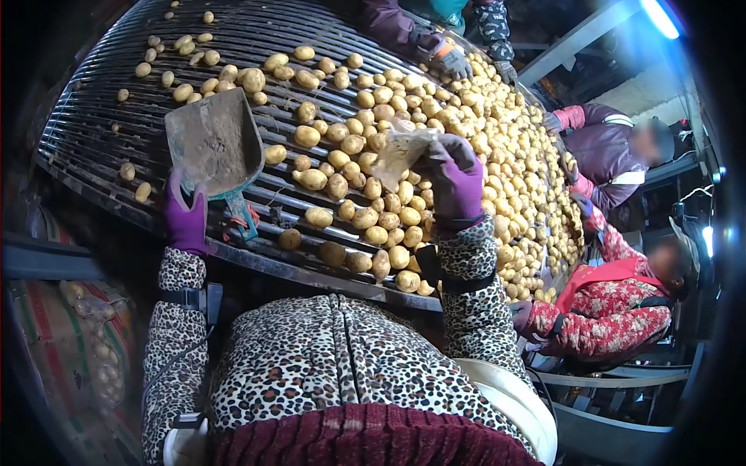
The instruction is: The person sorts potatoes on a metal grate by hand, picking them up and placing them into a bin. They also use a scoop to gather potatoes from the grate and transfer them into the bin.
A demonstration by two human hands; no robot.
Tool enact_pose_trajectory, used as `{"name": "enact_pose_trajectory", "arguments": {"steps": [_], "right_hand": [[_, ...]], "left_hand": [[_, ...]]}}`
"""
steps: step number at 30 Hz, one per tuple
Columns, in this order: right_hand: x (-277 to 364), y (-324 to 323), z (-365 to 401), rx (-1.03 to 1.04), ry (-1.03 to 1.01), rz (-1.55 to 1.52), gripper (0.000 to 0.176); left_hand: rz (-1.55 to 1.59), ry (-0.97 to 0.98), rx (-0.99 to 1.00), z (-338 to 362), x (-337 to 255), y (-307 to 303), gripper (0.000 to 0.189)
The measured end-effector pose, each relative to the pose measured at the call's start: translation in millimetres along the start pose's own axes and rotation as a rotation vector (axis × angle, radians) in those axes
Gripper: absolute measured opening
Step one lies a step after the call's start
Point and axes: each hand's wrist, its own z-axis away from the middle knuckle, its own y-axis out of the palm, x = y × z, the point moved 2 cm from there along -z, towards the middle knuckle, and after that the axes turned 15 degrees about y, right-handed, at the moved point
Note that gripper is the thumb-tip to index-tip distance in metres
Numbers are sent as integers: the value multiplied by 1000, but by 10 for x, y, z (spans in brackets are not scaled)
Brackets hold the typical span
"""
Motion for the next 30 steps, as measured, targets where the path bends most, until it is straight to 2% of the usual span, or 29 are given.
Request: {"name": "enact_pose_trajectory", "arguments": {"steps": [2, 4, 5, 7, 9, 10, 11, 13, 14, 15, 17, 20, 21, 23, 24, 26, 27, 29, 30], "right_hand": [[-104, 73, 50, -4, 18, 30, 12], [-275, 233, 104, 29, 15, 89, 11], [-354, 309, 136, 43, 15, 169, 11], [-523, 599, 243, 140, -5, 292, 13], [-845, 838, 262, 372, -7, 325, 16], [-873, 975, 373, 432, 82, 295, 17], [-905, 1090, 495, 497, 174, 262, 18], [-983, 1170, 575, 594, -98, 296, 22], [-907, 1146, 647, 622, -55, 342, 30], [-850, 1044, 684, 592, -94, 426, 32], [-820, 860, 736, 522, -158, 597, 35], [-959, 410, 847, 426, -44, 717, 44], [-1078, 238, 892, 409, 16, 762, 45], [-1241, -96, 959, 370, 125, 853, 46], [-1168, -161, 984, 342, 97, 893, 45], [-1025, -289, 1087, 262, 57, 973, 44], [-1033, -361, 1081, 222, 52, 907, 44], [-972, -520, 1082, 112, -125, 1182, 45], [-971, -578, 1087, 52, -185, 1303, 46]], "left_hand": [[-66, 87, -64, -20, -117, -75, 58], [-189, 181, -116, -164, -579, -234, 60], [-141, 236, -74, -179, -826, -271, 64], [91, 191, 179, -200, -1236, -237, 67], [220, 202, 359, -219, -1476, -121, 68], [136, 496, 253, -223, -1507, -50, 59], [233, 602, 263, -235, -1491, -57, 43], [279, 487, 422, -165, -1315, -218, 28], [156, 506, 310, -97, -1194, -379, 24], [29, 515, 201, -2, -1079, -569, 21], [151, 269, 219, 65, -597, -1150, 22], [-310, -9, 114, 518, 380, -2202, 36], [-530, -157, 189, 658, 532, -2396, 41], [-890, -595, 624, 1077, 710, -2604, 52], [-947, -729, 834, 1318, 759, -2767, 58], [-803, -668, 730, 1680, 1102, -3059, 58], [-737, -659, 686, 1803, 1020, -3189, 58], [-802, -604, 509, 1935, 1093, -3027, 58], [-927, -537, 400, 1506, 833, -2582, 58]]}}
